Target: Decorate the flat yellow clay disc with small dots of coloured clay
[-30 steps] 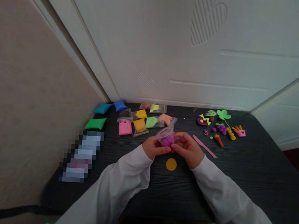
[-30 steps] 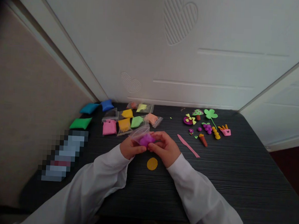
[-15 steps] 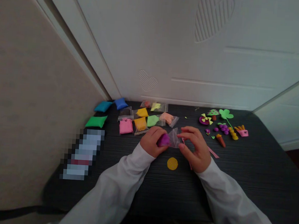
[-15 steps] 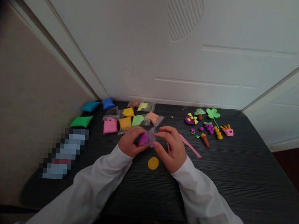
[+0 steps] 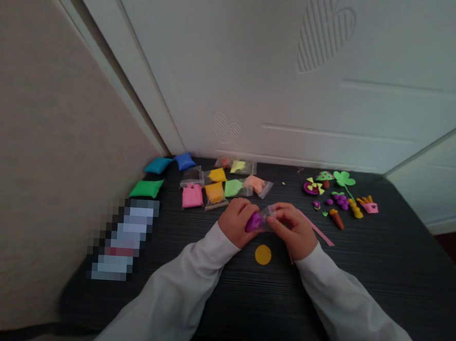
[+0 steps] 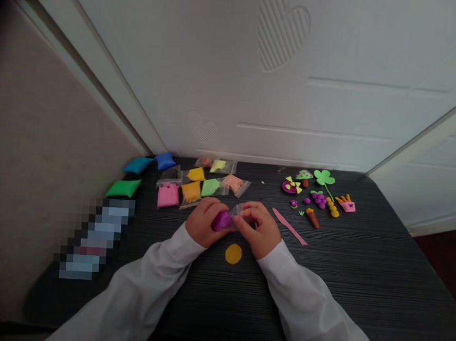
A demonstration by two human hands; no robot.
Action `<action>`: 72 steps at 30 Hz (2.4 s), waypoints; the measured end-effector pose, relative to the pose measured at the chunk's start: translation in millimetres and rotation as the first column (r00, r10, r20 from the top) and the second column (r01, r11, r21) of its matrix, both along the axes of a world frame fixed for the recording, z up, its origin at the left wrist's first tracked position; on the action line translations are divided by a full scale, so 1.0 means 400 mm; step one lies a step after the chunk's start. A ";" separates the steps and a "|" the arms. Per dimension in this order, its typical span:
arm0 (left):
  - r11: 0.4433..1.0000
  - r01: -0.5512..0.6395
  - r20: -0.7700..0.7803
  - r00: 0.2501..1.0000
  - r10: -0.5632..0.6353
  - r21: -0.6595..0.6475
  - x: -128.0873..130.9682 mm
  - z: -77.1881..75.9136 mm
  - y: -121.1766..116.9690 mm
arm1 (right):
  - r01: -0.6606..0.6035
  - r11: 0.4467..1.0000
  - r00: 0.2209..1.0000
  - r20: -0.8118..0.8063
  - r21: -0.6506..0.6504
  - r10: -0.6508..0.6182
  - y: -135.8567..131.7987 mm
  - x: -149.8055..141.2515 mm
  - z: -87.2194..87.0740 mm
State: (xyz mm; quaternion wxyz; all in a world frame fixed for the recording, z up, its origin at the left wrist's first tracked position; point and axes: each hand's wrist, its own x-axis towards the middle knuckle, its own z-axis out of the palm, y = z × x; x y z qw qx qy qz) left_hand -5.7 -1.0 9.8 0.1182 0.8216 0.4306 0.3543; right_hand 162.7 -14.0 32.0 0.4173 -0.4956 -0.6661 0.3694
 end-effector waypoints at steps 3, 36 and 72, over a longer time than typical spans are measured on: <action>0.965 0.099 0.303 0.953 -0.021 -0.244 0.006 0.006 -0.005 | -0.004 0.996 0.978 -0.208 -0.088 -0.014 0.007 0.004 -0.007; 0.823 0.129 0.406 0.904 0.132 -0.554 0.013 0.014 -0.001 | -0.064 0.970 0.859 -0.508 -0.233 -0.065 0.015 -0.002 -0.035; 0.439 0.640 0.770 0.585 0.255 -0.631 -0.014 -0.007 0.039 | -0.135 0.990 0.963 0.241 0.035 0.123 0.005 0.034 0.009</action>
